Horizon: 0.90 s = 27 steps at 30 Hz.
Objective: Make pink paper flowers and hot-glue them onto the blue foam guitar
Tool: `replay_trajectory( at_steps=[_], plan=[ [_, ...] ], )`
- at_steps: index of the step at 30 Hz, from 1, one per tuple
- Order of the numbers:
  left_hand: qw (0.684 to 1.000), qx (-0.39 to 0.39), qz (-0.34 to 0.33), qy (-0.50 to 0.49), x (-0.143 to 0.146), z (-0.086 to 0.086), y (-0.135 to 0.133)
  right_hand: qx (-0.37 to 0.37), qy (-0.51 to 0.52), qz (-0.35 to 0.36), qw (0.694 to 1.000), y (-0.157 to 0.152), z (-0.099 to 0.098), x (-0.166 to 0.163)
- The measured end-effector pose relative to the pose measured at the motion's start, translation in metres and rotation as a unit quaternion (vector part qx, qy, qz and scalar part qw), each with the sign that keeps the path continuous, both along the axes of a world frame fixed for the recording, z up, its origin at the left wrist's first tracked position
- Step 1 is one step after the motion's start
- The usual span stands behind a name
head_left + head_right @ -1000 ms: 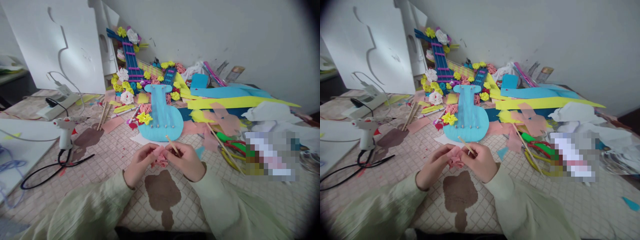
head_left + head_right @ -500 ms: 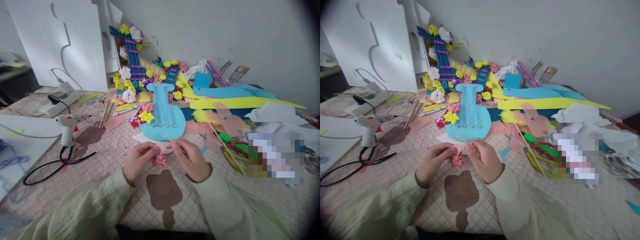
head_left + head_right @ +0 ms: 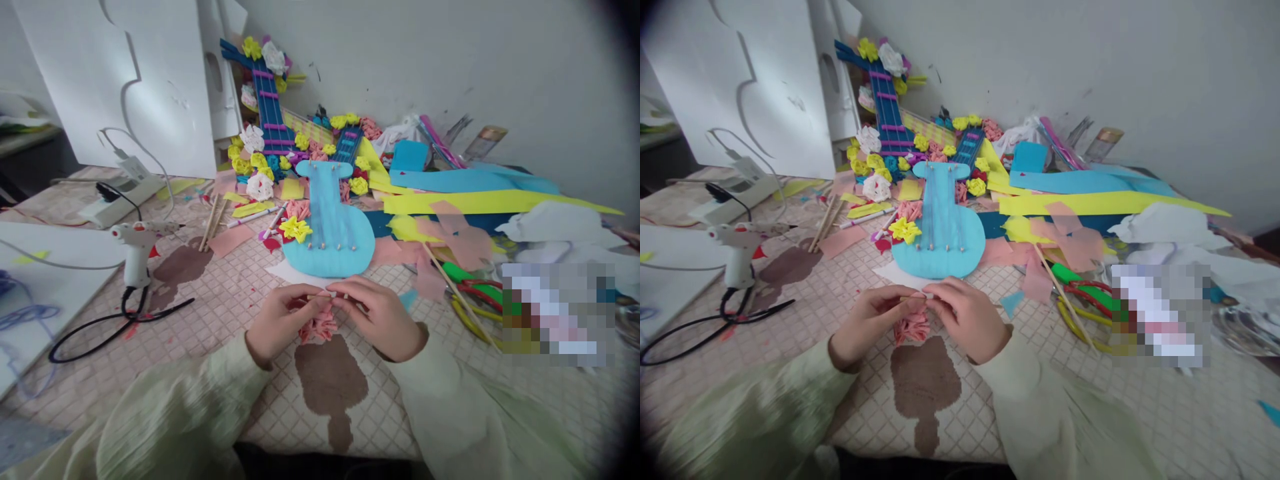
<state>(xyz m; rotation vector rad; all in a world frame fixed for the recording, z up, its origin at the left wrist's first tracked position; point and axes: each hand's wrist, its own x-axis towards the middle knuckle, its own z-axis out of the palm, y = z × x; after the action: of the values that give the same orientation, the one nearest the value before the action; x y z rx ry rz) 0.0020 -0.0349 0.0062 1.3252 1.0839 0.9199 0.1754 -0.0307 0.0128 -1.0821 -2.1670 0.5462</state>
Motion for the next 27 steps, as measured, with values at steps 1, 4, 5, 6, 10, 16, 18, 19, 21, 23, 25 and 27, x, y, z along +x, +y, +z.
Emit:
replay_trajectory(
  at_steps=[1,4,5,6,10,16,18,19,21,23,25,27],
  plan=[
    [1.0,0.004,-0.008,0.008,-0.001,-0.001,0.0,0.002,0.011,0.006,1.0,0.0,0.0,0.0],
    [0.999,0.015,-0.023,0.018,-0.002,-0.002,0.001,0.024,0.038,0.004,0.999,-0.001,0.0,-0.001],
    [0.999,0.015,-0.023,0.019,-0.003,-0.002,0.001,0.036,0.042,0.0,0.998,-0.001,0.0,-0.001],
    [0.999,0.012,-0.021,0.02,-0.003,-0.002,0.001,0.049,0.044,-0.001,0.998,-0.002,-0.001,-0.001],
    [1.0,-0.007,-0.003,0.024,-0.002,0.0,0.001,0.095,0.017,-0.004,0.995,-0.004,-0.004,-0.002],
    [1.0,-0.01,-0.001,0.014,-0.001,-0.003,0.001,0.108,0.004,-0.024,0.994,-0.007,-0.005,-0.005],
    [1.0,0.002,-0.006,0.02,-0.002,-0.003,0.001,0.092,0.024,-0.031,0.995,-0.008,-0.003,-0.007],
    [1.0,0.007,-0.008,0.024,-0.002,-0.003,0.0,0.083,0.035,-0.036,0.995,-0.008,-0.002,-0.008],
    [0.999,0.018,-0.008,0.032,-0.002,-0.002,0.0,0.06,0.057,-0.048,0.995,-0.009,-0.001,-0.009],
    [0.999,0.026,-0.009,0.042,-0.001,-0.001,0.0,0.027,0.072,-0.06,0.995,-0.01,0.001,-0.01],
    [0.998,0.039,-0.012,0.053,-0.001,0.0,0.0,-0.015,0.078,-0.074,0.994,-0.01,0.001,-0.011],
    [0.996,0.054,-0.018,0.063,0.0,0.0,-0.001,-0.057,0.085,-0.087,0.991,-0.011,0.002,-0.011]
  ],
)
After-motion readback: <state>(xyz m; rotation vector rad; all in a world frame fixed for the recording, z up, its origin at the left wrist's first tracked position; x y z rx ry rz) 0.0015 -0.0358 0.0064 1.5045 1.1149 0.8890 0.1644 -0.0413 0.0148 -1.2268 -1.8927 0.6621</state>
